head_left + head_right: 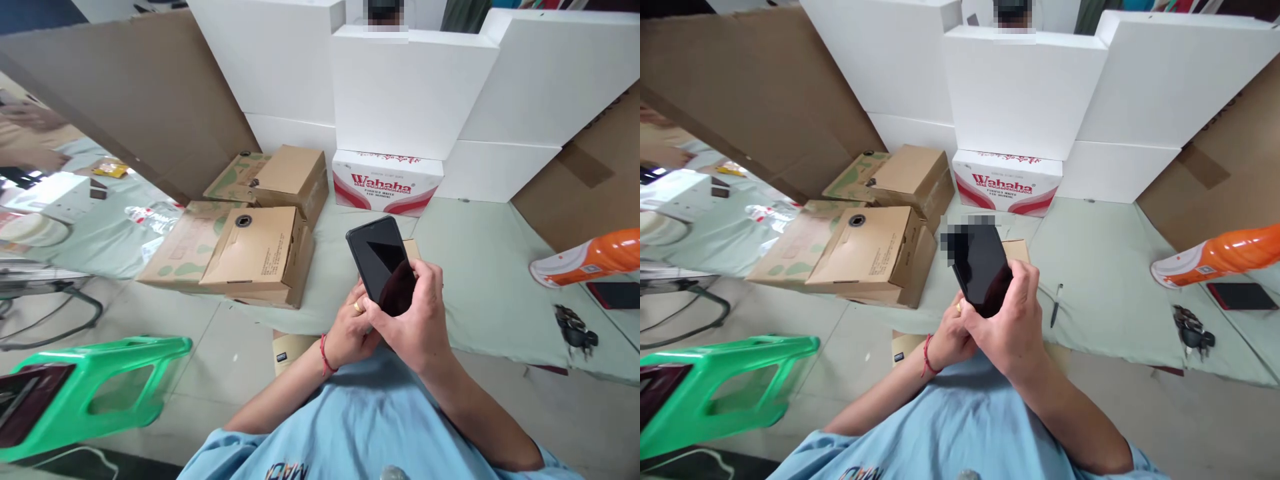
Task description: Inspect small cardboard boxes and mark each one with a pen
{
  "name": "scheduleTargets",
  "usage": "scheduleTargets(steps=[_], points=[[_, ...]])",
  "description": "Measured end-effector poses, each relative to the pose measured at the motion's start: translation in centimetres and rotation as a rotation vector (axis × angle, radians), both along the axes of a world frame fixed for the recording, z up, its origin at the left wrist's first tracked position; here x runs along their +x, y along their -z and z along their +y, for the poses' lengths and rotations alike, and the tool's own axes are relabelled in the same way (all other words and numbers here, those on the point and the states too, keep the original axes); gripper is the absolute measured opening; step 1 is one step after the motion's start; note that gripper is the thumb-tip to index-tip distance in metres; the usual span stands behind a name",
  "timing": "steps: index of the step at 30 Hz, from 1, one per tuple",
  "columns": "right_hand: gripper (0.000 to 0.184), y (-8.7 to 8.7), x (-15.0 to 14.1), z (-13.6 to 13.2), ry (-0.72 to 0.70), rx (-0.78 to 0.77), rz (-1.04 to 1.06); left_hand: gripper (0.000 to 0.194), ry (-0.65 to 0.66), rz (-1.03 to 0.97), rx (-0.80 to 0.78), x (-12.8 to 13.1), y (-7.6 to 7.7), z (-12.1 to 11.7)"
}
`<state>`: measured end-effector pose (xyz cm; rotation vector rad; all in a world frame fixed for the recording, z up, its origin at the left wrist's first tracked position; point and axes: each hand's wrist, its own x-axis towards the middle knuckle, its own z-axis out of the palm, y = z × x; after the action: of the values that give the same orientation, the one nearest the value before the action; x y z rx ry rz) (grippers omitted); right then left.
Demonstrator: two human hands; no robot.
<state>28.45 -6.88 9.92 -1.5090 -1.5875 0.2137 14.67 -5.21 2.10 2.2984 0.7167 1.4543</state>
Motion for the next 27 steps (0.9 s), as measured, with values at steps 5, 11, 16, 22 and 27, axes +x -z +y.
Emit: scheduleTargets(steps=[5, 11, 16, 22, 27], points=[[0.071, -0.3, 0.1, -0.2, -0.010, -0.024, 0.003, 0.034, -0.010, 0.013, -0.009, -0.1, 0.3, -0.1], [0.076, -0.1, 0.3, -0.1, -0.025, -0.035, -0.004, 0.038, -0.021, 0.055, -0.001, -0.1, 0.5, -0.2], [0.071, -0.4, 0.8, -0.4, -0.062, 0.008, 0.064, 0.041, 0.011, 0.061, -0.015, -0.4, 0.0, -0.1], [0.084, 1.7, 8.6, -0.4, 0.227, -0.091, 0.120, 0.049, -0.062, 0.140, 0.002, -2.8, -0.5, -0.7], [0.084, 8.5, 18.4, -1.3, 0.575, -0.484, -0.081, 0.057, -0.169, 0.105, -0.026, -4.7, -0.1, -1.7]])
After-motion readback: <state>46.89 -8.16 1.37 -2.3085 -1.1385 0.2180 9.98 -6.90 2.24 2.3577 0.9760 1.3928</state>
